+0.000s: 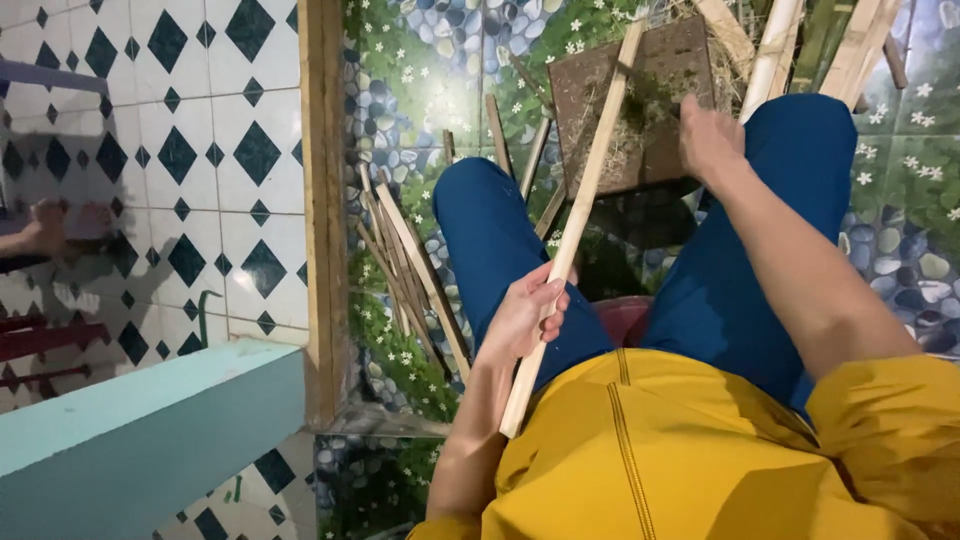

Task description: The person sits and uses a knife to shave the outer layer off bamboo strips, holding each strip with the left hand and scraping with the right. The person repeatedly flips and repositions the strips to remove the green skin and smooth the surface.

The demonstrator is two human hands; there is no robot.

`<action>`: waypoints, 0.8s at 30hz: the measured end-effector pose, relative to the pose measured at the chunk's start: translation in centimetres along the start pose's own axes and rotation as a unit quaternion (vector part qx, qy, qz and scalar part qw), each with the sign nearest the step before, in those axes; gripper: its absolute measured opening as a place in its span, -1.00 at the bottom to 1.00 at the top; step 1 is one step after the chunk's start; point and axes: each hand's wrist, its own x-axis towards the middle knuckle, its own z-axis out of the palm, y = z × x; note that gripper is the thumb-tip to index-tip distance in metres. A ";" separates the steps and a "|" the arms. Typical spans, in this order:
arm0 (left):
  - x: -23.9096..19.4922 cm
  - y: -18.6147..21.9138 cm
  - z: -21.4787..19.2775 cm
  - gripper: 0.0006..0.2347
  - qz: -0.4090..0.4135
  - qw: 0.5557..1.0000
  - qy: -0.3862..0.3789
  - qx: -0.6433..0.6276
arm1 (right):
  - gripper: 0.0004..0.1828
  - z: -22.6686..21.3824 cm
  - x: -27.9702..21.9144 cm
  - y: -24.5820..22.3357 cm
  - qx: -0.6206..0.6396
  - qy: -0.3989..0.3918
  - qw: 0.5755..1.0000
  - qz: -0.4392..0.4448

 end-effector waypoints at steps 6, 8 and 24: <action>-1.8 -0.2 -1.5 -0.49 -0.059 0.997 0.043 -0.020 | -0.60 0.4 3.2 1.0 0.049 -0.010 0.996 0.080; -2.0 -0.6 -2.0 -0.47 -0.059 0.997 0.043 -0.009 | -0.65 -0.5 2.2 0.0 0.045 -0.021 0.995 0.083; -2.3 1.0 -0.2 -0.53 -0.056 0.997 0.047 0.023 | -0.84 0.1 -1.5 -1.4 0.011 -0.005 1.000 -0.003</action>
